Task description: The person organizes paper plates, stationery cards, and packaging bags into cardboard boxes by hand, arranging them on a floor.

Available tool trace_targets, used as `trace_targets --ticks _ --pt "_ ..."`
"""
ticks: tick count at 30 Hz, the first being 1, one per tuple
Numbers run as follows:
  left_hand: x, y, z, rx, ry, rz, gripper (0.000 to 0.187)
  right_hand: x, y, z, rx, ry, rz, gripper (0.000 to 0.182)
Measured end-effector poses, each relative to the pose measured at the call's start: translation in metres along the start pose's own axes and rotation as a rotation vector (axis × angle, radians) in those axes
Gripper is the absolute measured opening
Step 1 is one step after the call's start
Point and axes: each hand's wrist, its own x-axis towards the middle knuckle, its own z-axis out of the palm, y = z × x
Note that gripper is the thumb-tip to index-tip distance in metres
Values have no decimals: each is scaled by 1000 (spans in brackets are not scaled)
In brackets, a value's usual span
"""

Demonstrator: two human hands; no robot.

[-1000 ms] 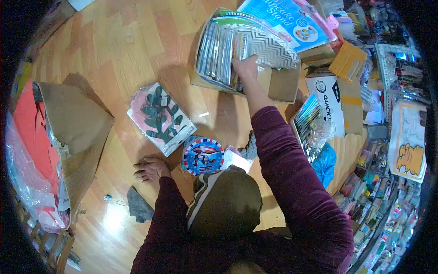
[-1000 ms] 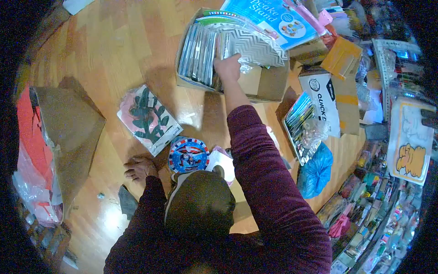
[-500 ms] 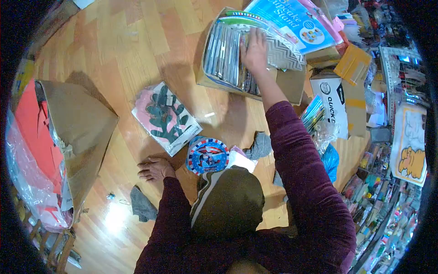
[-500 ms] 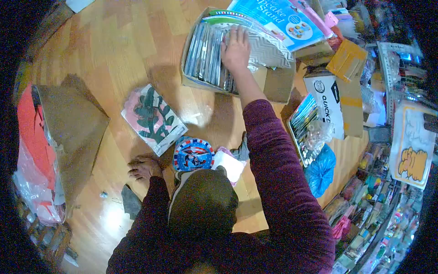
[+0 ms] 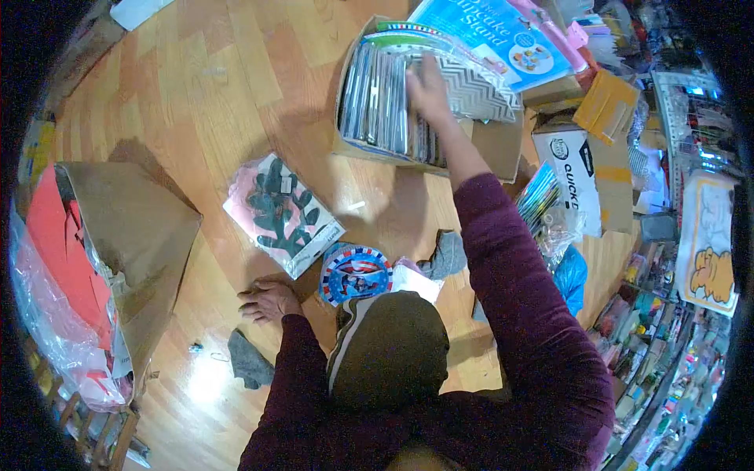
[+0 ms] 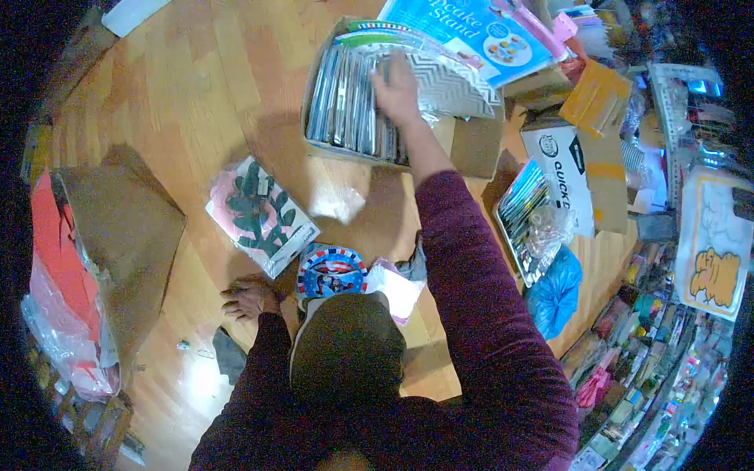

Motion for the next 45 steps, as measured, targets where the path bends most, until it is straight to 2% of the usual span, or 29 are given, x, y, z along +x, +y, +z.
trace_targets --ticks 2,3,5,6,8,9,10,11,12,13,14,16,17,18,19,21,22,24,26,29,32,34,36,37,39,40,42,43,45 --pt "0 -4 6 41 18 11 61 -18 11 -21 419 328 1 69" --pt "1 -3 8 11 47 16 61 -24 25 -19 420 323 -1 69" --pt "-1 -5 11 -2 72 28 61 -48 50 -9 362 213 532 63" --pt "-2 -5 12 21 96 25 61 -58 55 -1 356 205 549 63" --pt "0 -2 15 49 123 23 61 -66 54 21 710 -200 763 62" --pt "-1 -2 16 62 97 15 61 -61 52 38 785 -143 699 70" --pt "-1 -5 19 83 71 4 62 -56 52 55 709 -103 664 69" --pt "1 -16 37 226 93 119 62 -60 6 26 645 -74 747 68" --pt "-2 -10 29 161 134 111 62 -51 31 56 569 -84 690 67" --pt "3 -17 58 343 307 79 59 -58 2 21 640 -186 740 68" --pt "5 -12 66 338 421 65 56 -55 10 33 649 -145 772 69" --pt "3 -11 40 185 241 73 57 -57 30 43 864 -195 698 75" --pt "4 -14 41 154 238 62 58 -56 37 32 730 -295 712 79" --pt "4 -9 36 50 194 12 57 -57 36 26 670 -186 711 79" --pt "2 -3 26 49 192 2 57 -73 -2 -7 377 9 576 69" --pt "3 3 15 52 199 -12 56 -81 14 1 521 384 250 50" --pt "2 4 14 45 203 -10 56 -95 18 1 523 376 255 50" --pt "-1 -1 11 43 200 3 55 -147 -9 -42 719 457 55 38" --pt "-3 2 8 -1 233 10 55 -199 -9 -64 549 396 12 24" --pt "-6 0 11 -7 256 30 55 -297 41 -54 612 153 267 22" --pt "-5 -3 21 -36 313 40 55 -401 66 -56 625 -105 738 21" --pt "-4 -9 21 -47 358 48 55 -454 86 -59 591 -227 916 21" --pt "-6 -22 5 -96 142 122 51 -497 100 -64 554 -321 1032 20" --pt "-7 -34 -6 -98 145 137 51 -513 106 -70 543 -345 1072 20" --pt "-12 -51 -26 -856 -392 715 48 -539 122 -77 540 -351 1128 20" --pt "-17 -50 -28 -857 -394 730 48 -551 129 -84 544 -339 1157 19" --pt "-30 -47 -28 -833 -632 955 42 -564 136 -94 567 -313 1188 19" --pt "-38 -40 -24 -832 -626 963 42 -565 139 -97 587 -294 1192 19" --pt "-55 -22 -16 -1080 -1120 690 39 -576 152 -111 638 -232 1218 19"
